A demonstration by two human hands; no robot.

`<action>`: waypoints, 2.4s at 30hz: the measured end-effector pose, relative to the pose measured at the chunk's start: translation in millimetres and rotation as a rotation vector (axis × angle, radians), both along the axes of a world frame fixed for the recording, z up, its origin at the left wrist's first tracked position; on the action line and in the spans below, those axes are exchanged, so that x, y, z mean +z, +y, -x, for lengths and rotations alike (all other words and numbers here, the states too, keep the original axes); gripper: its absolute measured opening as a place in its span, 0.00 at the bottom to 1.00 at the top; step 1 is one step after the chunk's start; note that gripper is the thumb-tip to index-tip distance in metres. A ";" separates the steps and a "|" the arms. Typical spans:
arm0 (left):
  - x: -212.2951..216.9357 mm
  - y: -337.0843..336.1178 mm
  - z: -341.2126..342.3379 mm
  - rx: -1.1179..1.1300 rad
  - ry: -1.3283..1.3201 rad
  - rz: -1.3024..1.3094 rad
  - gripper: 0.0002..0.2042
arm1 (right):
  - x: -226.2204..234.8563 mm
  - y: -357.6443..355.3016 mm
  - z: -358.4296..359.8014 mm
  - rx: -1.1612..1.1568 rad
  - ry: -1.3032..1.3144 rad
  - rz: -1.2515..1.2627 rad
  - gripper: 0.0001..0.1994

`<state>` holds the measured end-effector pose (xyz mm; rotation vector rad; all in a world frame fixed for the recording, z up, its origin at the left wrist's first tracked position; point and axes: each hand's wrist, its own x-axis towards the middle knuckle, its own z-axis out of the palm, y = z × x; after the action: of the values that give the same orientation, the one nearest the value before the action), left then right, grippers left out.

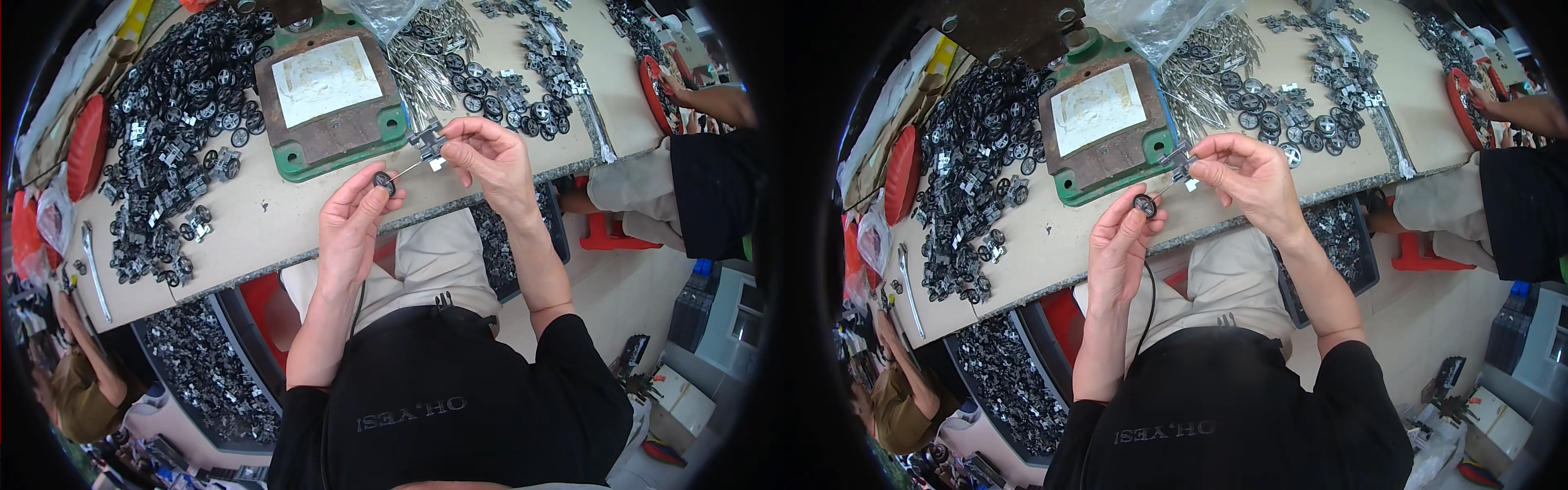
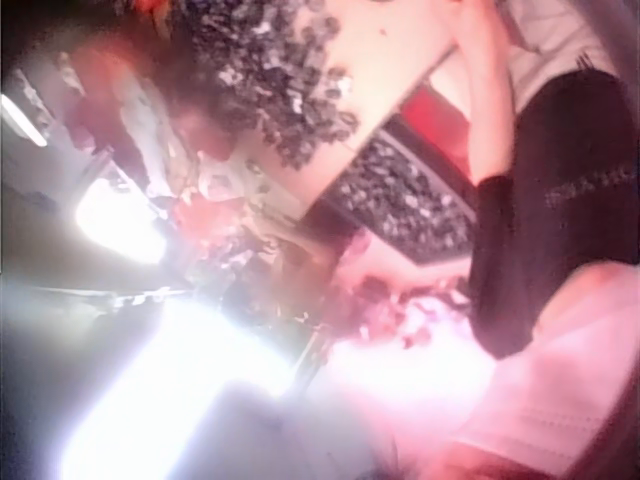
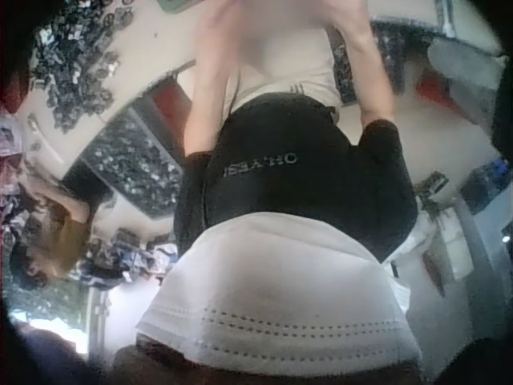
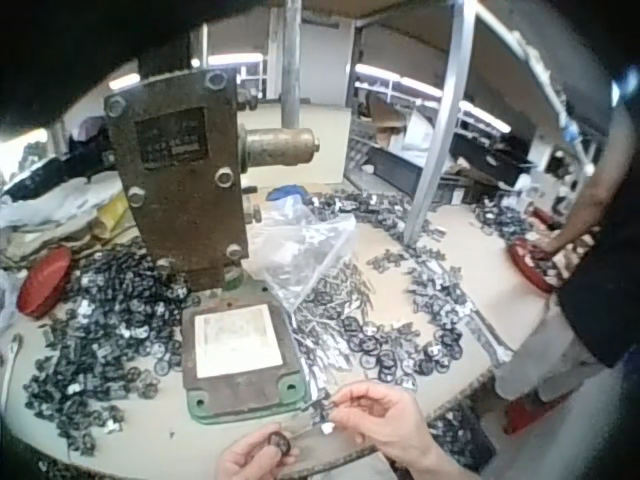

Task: The person assembles small mechanical components, including metal parts and plastic housings, by aligning them by hand and pressing them together with a hand-operated press.

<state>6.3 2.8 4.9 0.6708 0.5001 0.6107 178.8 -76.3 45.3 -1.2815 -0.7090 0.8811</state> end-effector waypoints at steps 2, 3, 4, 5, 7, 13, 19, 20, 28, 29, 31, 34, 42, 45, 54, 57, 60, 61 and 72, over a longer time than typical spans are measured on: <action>0.5 0.1 -0.2 0.003 -0.003 -0.003 0.17 | -0.2 -0.7 -0.9 0.014 0.006 0.010 0.10; 0.8 0.2 -0.3 0.004 -0.002 -0.007 0.17 | 0.1 -1.0 -1.1 0.014 0.006 0.010 0.10; 1.0 0.3 -0.4 0.005 0.000 -0.011 0.16 | 0.9 -1.3 -1.0 0.021 0.001 0.008 0.10; 1.2 0.1 -0.6 0.004 0.000 -0.011 0.16 | 1.4 -1.7 -1.0 0.028 -0.005 0.006 0.10; 1.7 -0.3 -0.5 0.024 0.022 -0.026 0.16 | 2.0 -2.3 -0.8 0.030 -0.012 0.010 0.10; -0.8 -1.5 1.3 0.017 0.046 -0.089 0.15 | -0.2 -3.8 -1.3 0.024 0.008 0.023 0.10; 3.3 -2.0 0.0 0.052 0.057 -0.067 0.16 | 0.5 -4.2 -0.8 0.033 0.018 0.018 0.10; 2.7 -2.0 0.2 0.052 0.057 -0.067 0.16 | 0.7 -4.1 -0.5 0.034 0.017 0.013 0.10; 1.0 -2.3 2.0 0.064 0.085 -0.147 0.15 | 0.2 -4.3 1.5 0.032 -0.052 0.010 0.09; 1.6 -2.3 2.6 0.065 0.085 -0.148 0.15 | -0.1 -4.3 1.5 0.054 -0.032 0.020 0.09; 2.8 -2.4 2.9 0.078 0.097 -0.182 0.15 | -1.2 -2.4 4.9 0.031 -0.034 -0.018 0.10; 4.6 -2.6 2.0 0.087 0.061 -0.127 0.16 | -3.3 -0.4 15.5 -0.015 -0.049 -0.094 0.11; 4.4 -3.2 -0.8 0.067 0.052 -0.085 0.17 | -19.6 0.1 22.5 -0.061 -0.469 -0.162 0.11; -4.4 -3.4 -1.3 0.061 0.040 -0.102 0.16 | -28.0 0.1 32.4 -0.017 -0.564 -0.120 0.12; -6.9 3.8 1.6 -0.009 -0.163 0.018 0.12 | 4.2 -1.1 4.5 0.006 -0.469 -0.002 0.14; -6.0 6.9 7.6 -0.022 -0.121 -0.006 0.14 | 10.0 -10.0 -37.5 -0.132 -1.086 0.229 0.13; -5.4 6.3 7.4 -0.049 -0.101 0.024 0.13 | -5.7 -14.9 -48.5 -0.119 -1.278 0.317 0.13; -5.0 5.8 6.5 -0.051 -0.101 0.025 0.13 | -7.2 -15.4 -48.6 -0.098 -1.326 0.355 0.13; 0.0 -3.3 -3.4 -0.078 -0.103 0.051 0.12 | -5.2 -14.0 1.6 -0.087 -0.151 0.076 0.08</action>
<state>9.7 -0.5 4.8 0.6043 0.3904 0.5545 177.2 -90.3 40.1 -1.4471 -0.7378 0.7524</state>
